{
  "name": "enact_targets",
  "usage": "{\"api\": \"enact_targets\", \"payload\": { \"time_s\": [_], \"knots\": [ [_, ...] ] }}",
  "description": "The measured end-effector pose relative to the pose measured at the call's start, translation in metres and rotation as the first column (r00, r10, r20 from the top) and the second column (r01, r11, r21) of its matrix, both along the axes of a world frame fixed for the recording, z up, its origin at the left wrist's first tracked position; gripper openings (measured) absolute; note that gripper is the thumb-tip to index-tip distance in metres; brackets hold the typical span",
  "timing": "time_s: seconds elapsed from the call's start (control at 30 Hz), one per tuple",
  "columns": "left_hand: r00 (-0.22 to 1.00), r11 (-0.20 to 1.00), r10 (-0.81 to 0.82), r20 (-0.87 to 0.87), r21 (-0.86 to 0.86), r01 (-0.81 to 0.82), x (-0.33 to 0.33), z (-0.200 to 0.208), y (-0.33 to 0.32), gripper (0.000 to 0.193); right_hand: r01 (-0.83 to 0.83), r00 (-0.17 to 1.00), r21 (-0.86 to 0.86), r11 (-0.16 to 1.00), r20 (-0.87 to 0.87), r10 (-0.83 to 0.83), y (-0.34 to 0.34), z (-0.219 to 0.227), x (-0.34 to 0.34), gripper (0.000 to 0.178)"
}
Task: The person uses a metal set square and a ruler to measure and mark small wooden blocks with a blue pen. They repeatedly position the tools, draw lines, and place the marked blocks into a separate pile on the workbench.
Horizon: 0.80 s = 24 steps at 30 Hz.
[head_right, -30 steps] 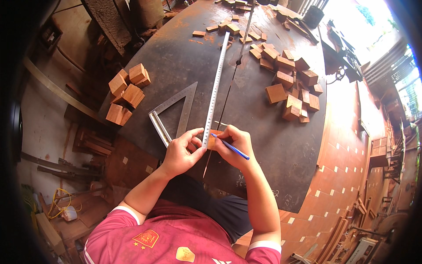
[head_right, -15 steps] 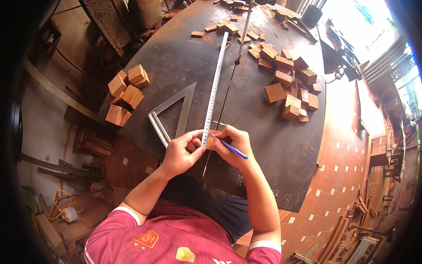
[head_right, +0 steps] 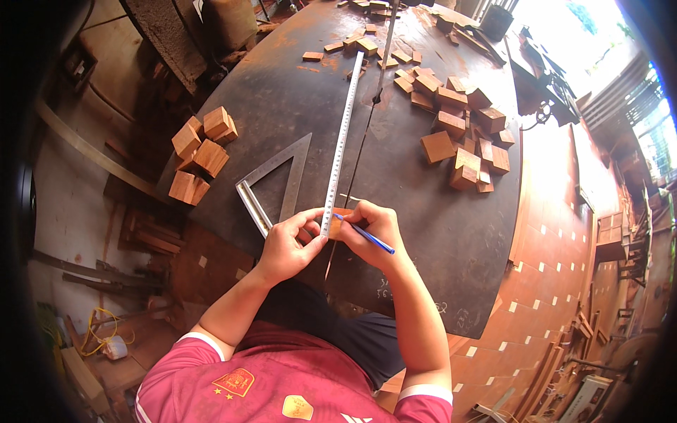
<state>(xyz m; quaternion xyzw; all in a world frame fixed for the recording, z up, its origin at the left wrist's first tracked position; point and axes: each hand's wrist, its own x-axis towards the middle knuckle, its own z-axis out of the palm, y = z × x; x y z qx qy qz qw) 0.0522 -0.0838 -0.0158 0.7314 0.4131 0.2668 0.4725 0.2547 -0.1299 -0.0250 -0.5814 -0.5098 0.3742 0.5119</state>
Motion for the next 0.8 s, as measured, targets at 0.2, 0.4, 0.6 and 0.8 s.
{"api": "enact_targets", "payload": {
  "time_s": [0.2,0.4,0.6,0.8],
  "knots": [
    [1.0,1.0,-0.006,0.003,-0.015,0.006,0.001,0.001,0.0,0.047,-0.005,0.999,-0.004,1.0,-0.039,0.004,-0.001,0.001,0.0,0.016],
    [0.999,0.998,-0.007,0.033,-0.07,0.009,-0.001,0.001,0.002,0.048,-0.003,0.996,-0.047,0.999,-0.093,-0.001,-0.001,-0.003,0.002,0.015],
    [0.988,0.992,0.103,0.118,-0.086,-0.093,-0.006,0.001,0.023,0.05,0.193,0.972,0.039,0.98,-0.143,-0.186,-0.001,0.003,0.014,0.014],
    [0.972,0.924,0.228,-0.054,0.328,-0.198,-0.025,0.015,0.047,0.054,-0.056,0.845,0.252,0.966,0.528,-0.088,-0.008,0.017,0.024,0.043]
  ]
}}
